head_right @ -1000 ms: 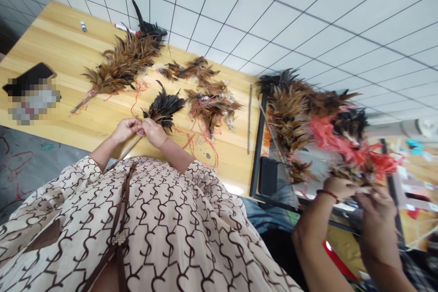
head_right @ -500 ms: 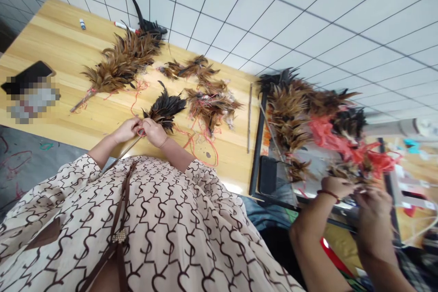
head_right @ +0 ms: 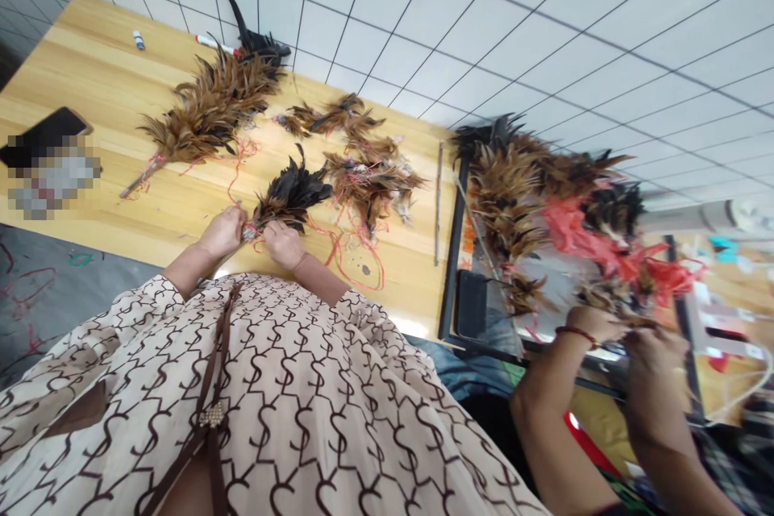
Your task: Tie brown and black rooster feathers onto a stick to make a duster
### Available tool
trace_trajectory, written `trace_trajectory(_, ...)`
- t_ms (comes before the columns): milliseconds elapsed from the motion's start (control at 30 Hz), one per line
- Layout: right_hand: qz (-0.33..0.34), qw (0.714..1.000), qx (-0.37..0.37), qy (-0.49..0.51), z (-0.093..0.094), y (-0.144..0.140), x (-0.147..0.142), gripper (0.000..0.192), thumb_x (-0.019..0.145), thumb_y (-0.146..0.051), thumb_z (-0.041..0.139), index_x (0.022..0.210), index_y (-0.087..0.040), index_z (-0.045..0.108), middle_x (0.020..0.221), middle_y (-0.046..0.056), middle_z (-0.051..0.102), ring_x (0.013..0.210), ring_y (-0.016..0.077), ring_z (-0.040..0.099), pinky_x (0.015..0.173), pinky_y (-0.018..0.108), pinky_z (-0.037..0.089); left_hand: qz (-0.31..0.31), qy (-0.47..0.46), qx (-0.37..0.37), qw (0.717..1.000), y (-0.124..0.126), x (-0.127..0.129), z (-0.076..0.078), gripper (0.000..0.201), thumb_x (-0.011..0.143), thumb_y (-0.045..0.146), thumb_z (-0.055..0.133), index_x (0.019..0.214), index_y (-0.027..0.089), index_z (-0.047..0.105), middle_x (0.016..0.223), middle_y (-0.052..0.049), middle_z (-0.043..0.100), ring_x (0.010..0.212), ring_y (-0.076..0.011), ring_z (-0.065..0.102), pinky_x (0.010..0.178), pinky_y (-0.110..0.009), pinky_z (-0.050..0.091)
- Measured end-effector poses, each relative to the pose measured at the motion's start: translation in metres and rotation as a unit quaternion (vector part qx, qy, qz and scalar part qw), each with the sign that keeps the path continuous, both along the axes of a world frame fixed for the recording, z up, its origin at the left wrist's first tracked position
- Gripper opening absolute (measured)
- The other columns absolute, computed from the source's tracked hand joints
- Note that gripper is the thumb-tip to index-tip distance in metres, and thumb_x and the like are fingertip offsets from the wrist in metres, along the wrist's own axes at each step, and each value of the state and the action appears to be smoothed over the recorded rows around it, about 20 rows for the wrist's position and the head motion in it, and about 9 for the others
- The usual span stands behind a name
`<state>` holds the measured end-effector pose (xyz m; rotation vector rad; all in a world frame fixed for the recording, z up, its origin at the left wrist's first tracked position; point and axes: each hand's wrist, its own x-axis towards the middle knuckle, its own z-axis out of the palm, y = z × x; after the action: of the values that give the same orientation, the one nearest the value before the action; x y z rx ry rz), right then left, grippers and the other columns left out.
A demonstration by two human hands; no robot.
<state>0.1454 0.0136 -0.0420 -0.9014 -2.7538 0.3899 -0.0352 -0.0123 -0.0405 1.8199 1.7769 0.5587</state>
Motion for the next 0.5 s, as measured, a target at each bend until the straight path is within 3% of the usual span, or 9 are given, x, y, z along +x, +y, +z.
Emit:
trace_trajectory(100, -0.012, 1.0, -0.018, 0.002, -0.001, -0.003, 0.001, 0.019, 0.086, -0.008, 0.042, 0.081, -0.014, 0.059, 0.084, 0.01, 0.06, 0.082, 0.0189, 0.053, 0.072, 0.03, 0.045, 0.026, -0.035, -0.006, 0.999, 0.0, -0.002, 0.004, 0.01, 0.068, 0.01, 0.051, 0.067, 0.02, 0.05, 0.072, -0.007, 0.057, 0.071, -0.0207, 0.057, 0.076, -0.034, 0.048)
trace_trajectory(333, -0.043, 0.997, -0.054, 0.041, 0.0, -0.004, -0.011, 0.01, 0.086, -0.012, 0.047, 0.083, -0.016, 0.057, 0.086, 0.009, 0.06, 0.085, 0.0187, 0.055, 0.077, 0.03, 0.046, 0.074, -0.228, -0.047, 0.97, -0.008, -0.005, 0.015, 0.005, 0.074, 0.024, 0.05, 0.073, 0.02, 0.053, 0.064, 0.002, 0.057, 0.059, -0.0138, 0.053, 0.063, -0.027, 0.046)
trace_trajectory(500, -0.052, 0.992, -0.107, 0.042, 0.009, -0.006, -0.012, 0.009, 0.085, -0.016, 0.049, 0.08, -0.016, 0.055, 0.086, 0.009, 0.06, 0.084, 0.0185, 0.055, 0.076, 0.03, 0.046, 0.101, -0.24, -0.043, 0.965, -0.006, -0.002, 0.012, 0.009, 0.068, 0.021, 0.053, 0.059, 0.019, 0.053, 0.056, 0.003, 0.055, 0.055, -0.012, 0.05, 0.059, -0.026, 0.043)
